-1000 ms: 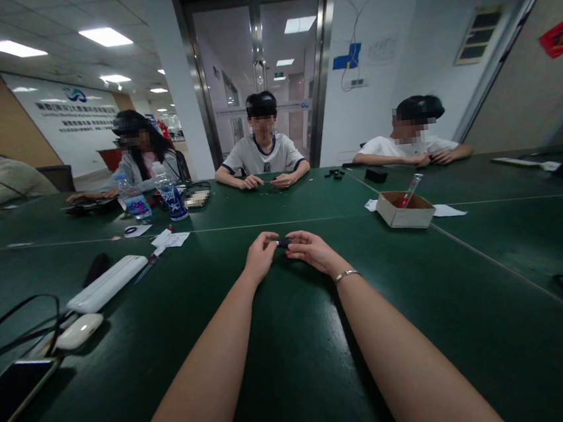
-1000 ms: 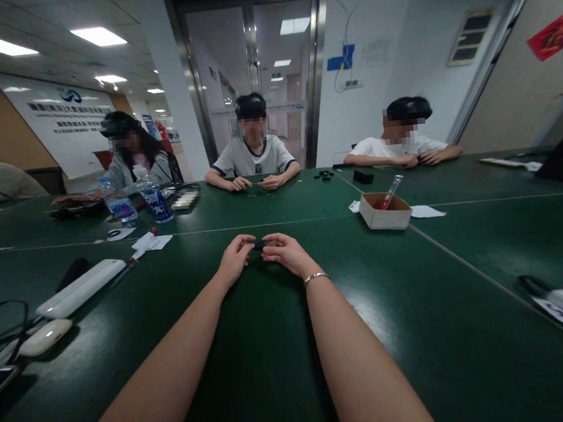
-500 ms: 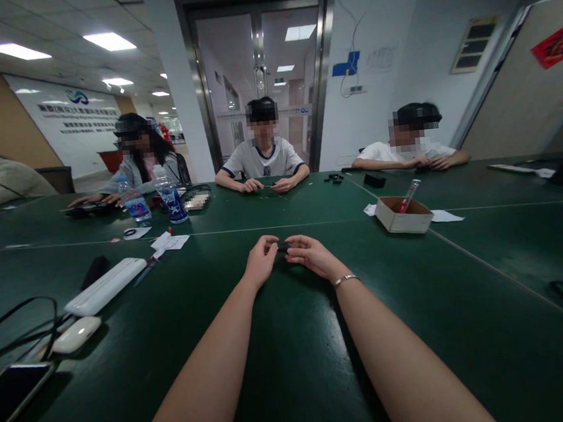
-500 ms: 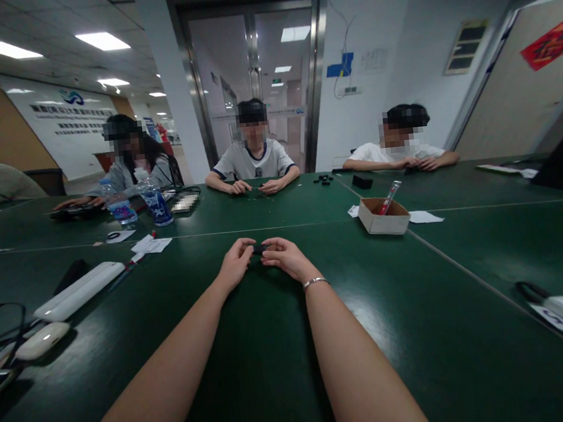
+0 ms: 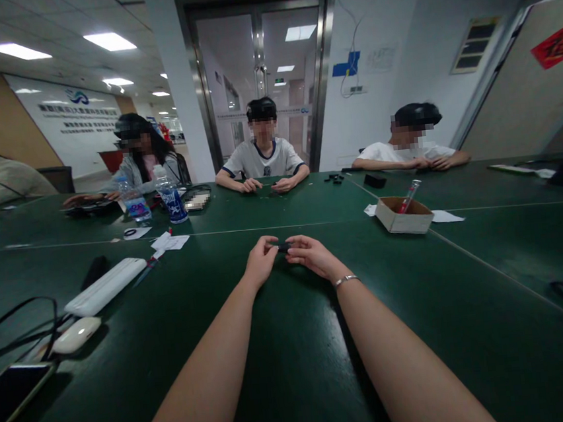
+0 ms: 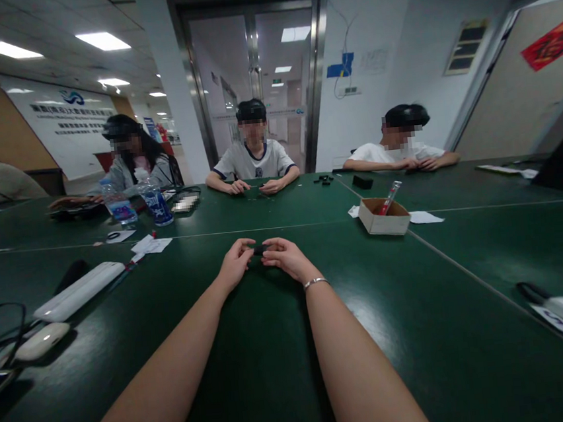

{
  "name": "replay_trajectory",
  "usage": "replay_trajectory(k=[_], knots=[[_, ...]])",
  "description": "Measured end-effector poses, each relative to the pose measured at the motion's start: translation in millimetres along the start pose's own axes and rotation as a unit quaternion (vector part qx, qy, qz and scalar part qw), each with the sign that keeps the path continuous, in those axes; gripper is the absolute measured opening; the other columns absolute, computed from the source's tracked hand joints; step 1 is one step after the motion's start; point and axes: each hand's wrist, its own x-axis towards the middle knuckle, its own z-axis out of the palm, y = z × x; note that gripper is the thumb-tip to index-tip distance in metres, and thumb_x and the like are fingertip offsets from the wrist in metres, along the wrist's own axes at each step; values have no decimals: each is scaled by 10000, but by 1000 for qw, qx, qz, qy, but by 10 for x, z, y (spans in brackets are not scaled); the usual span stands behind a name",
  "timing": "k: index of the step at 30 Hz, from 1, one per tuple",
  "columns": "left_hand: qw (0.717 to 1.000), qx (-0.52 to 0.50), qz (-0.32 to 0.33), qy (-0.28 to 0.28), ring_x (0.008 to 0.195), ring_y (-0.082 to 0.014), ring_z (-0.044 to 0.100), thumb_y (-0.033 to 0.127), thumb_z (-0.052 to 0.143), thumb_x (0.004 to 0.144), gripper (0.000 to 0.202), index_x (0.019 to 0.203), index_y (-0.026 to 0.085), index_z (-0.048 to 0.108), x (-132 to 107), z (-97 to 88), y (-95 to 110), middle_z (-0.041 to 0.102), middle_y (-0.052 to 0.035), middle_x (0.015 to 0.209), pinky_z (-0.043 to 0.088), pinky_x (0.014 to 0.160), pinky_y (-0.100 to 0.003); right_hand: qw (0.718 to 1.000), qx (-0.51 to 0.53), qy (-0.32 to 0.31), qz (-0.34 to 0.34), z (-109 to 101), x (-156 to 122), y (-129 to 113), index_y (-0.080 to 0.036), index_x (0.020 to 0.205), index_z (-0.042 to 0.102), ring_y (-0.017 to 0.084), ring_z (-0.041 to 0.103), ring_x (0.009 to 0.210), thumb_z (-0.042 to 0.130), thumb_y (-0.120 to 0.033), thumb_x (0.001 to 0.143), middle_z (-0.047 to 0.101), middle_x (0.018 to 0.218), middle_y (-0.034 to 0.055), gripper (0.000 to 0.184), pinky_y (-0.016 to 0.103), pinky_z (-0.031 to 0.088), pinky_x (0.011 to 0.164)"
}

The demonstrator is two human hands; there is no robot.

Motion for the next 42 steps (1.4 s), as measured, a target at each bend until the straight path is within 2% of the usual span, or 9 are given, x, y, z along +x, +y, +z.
replay_trajectory(k=[8, 12, 14, 25, 31, 36, 39, 42], knots=[[1000, 5, 16, 21, 828, -158, 607, 146, 593, 763, 235, 995, 167, 622, -5, -23, 38, 644, -70, 984, 491, 700, -255, 1000, 3, 8, 1, 1, 4, -2, -163, 923, 653, 136, 678, 660, 761, -34, 676, 668, 824, 16, 299, 245, 588, 667], [1000, -22, -18, 10, 720, -145, 605, 306, 559, 848, 223, 1019, 171, 604, 5, -15, 2, 644, -44, 833, 472, 636, -247, 1000, -1, 8, -1, -3, 7, 5, -161, 932, 657, 133, 673, 665, 762, -42, 680, 660, 830, 21, 298, 249, 584, 679], [999, -24, -24, 3, 678, -138, 591, 328, 539, 862, 235, 1033, 178, 596, 10, -10, -23, 631, -26, 770, 450, 603, -237, 1000, -6, 8, -1, -2, 6, 5, -164, 932, 658, 130, 671, 664, 765, -45, 677, 658, 838, 22, 301, 249, 579, 683], [1000, 3, -4, 29, 788, -154, 579, 215, 591, 785, 218, 998, 176, 616, 11, -20, 24, 627, -45, 887, 443, 658, -245, 1000, -4, 2, -1, -13, 19, 10, -170, 936, 653, 131, 671, 661, 777, -57, 666, 661, 816, 15, 317, 255, 578, 690], [1000, 4, -4, 0, 637, -139, 531, 345, 451, 896, 249, 997, 189, 617, -1, -19, 24, 549, 6, 661, 398, 609, -245, 1000, -4, -9, 0, -5, 5, 2, -158, 951, 654, 134, 676, 675, 771, -55, 672, 663, 826, 24, 320, 250, 578, 699], [1000, -2, -26, 2, 613, -123, 504, 233, 451, 851, 245, 1029, 204, 617, 9, -27, 28, 554, 8, 712, 373, 571, -227, 1000, -10, -10, 0, -10, 4, -2, -157, 964, 651, 132, 671, 683, 784, -61, 674, 655, 821, 21, 334, 257, 580, 708], [999, 0, -31, -11, 584, -123, 485, 268, 412, 875, 260, 1012, 198, 622, 14, -30, 24, 520, 14, 657, 360, 549, -222, 1000, -11, -13, -1, -5, 3, -10, -162, 959, 657, 127, 669, 678, 783, -59, 672, 658, 841, 18, 330, 251, 585, 690], [999, -5, -39, -16, 562, -114, 471, 261, 401, 869, 273, 1021, 201, 619, 12, -27, 20, 532, 11, 694, 346, 525, -218, 1000, -9, -12, -1, 7, -3, -18, -175, 942, 662, 124, 670, 673, 779, -49, 672, 662, 841, 12, 321, 241, 591, 675]])
